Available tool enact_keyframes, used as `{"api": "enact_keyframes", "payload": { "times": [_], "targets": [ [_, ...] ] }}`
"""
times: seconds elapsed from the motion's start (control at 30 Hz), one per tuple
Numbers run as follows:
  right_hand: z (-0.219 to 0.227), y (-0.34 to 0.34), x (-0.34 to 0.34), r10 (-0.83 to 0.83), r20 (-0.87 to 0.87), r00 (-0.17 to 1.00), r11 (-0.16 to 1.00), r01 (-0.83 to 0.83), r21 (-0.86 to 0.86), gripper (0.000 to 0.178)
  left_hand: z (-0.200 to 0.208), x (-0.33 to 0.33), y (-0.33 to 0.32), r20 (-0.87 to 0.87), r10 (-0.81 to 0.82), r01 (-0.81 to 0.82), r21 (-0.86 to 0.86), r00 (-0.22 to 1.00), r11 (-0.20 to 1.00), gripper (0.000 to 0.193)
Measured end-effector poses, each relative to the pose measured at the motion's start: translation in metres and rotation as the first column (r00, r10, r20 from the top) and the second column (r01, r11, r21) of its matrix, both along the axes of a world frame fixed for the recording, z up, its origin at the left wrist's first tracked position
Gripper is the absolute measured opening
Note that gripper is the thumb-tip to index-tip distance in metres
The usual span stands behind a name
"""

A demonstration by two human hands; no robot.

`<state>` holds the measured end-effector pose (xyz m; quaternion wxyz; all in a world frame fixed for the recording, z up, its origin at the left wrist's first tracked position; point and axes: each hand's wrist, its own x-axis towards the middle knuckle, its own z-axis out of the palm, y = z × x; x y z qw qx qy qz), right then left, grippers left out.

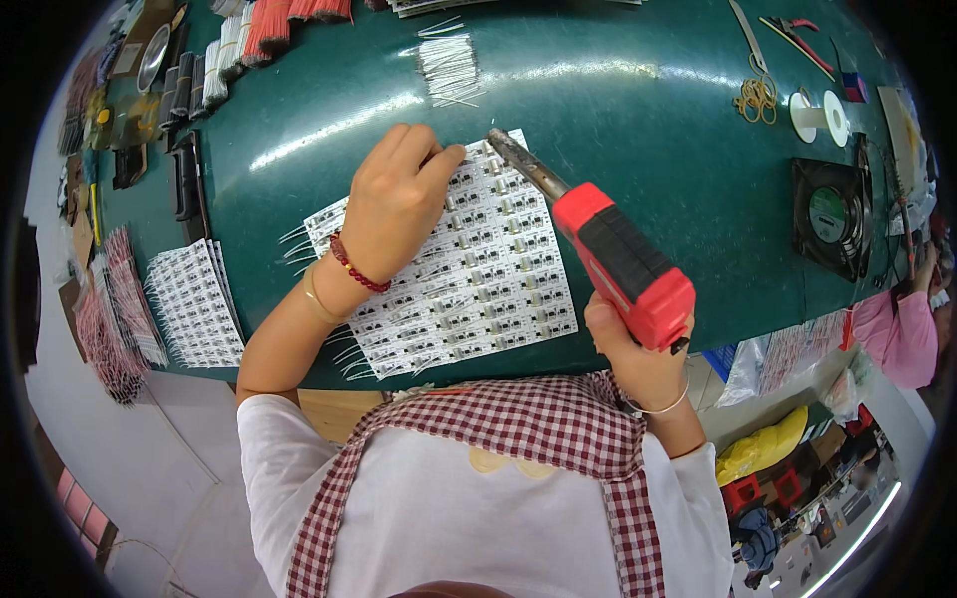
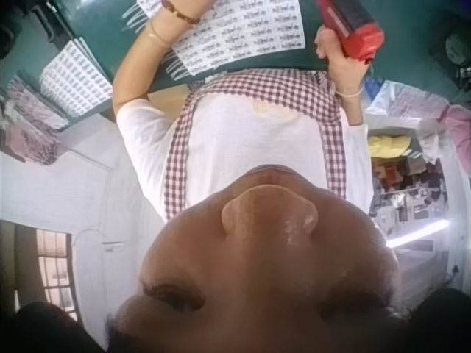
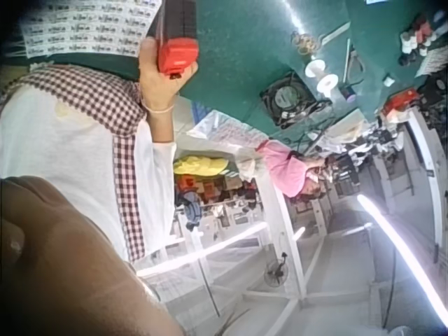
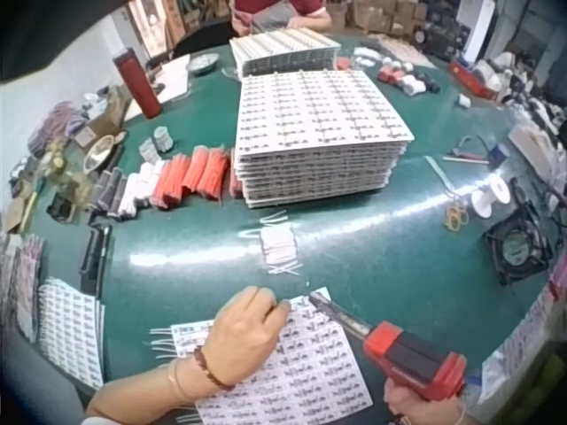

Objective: The person assembles electronic components onto LED lighting strips by hand, then solders them in place with a soldering iron and solder wire.

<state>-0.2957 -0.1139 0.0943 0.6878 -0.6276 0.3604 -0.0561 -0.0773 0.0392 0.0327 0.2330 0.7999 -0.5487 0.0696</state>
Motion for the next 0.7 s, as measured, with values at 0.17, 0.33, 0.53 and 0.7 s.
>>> {"api": "enact_keyframes", "payload": {
  "times": [0.17,0.33,0.53,0.7],
  "targets": [
    [0.003,0.004,-0.001,0.002,0.023,1.000,1.000,-0.002,0.012,0.014,0.000,-0.002,0.001,0.005,-0.004,0.004,-0.003,1.000,1.000,0.009],
    [-0.016,-0.001,-0.011,0.081,-0.027,0.996,0.988,-0.084,-0.126,0.018,0.002,-0.004,0.001,0.005,0.000,0.000,0.015,1.000,1.000,0.008],
    [-0.015,0.002,-0.017,0.105,-0.057,0.993,0.975,-0.114,-0.190,0.020,0.003,-0.008,-0.001,0.007,-0.010,0.010,-0.002,1.000,1.000,0.006],
    [0.010,0.005,-0.004,0.018,0.065,0.998,0.999,-0.021,0.038,0.020,0.003,-0.007,-0.001,0.014,-0.011,0.011,-0.001,1.000,1.000,0.006]
  ]
}}
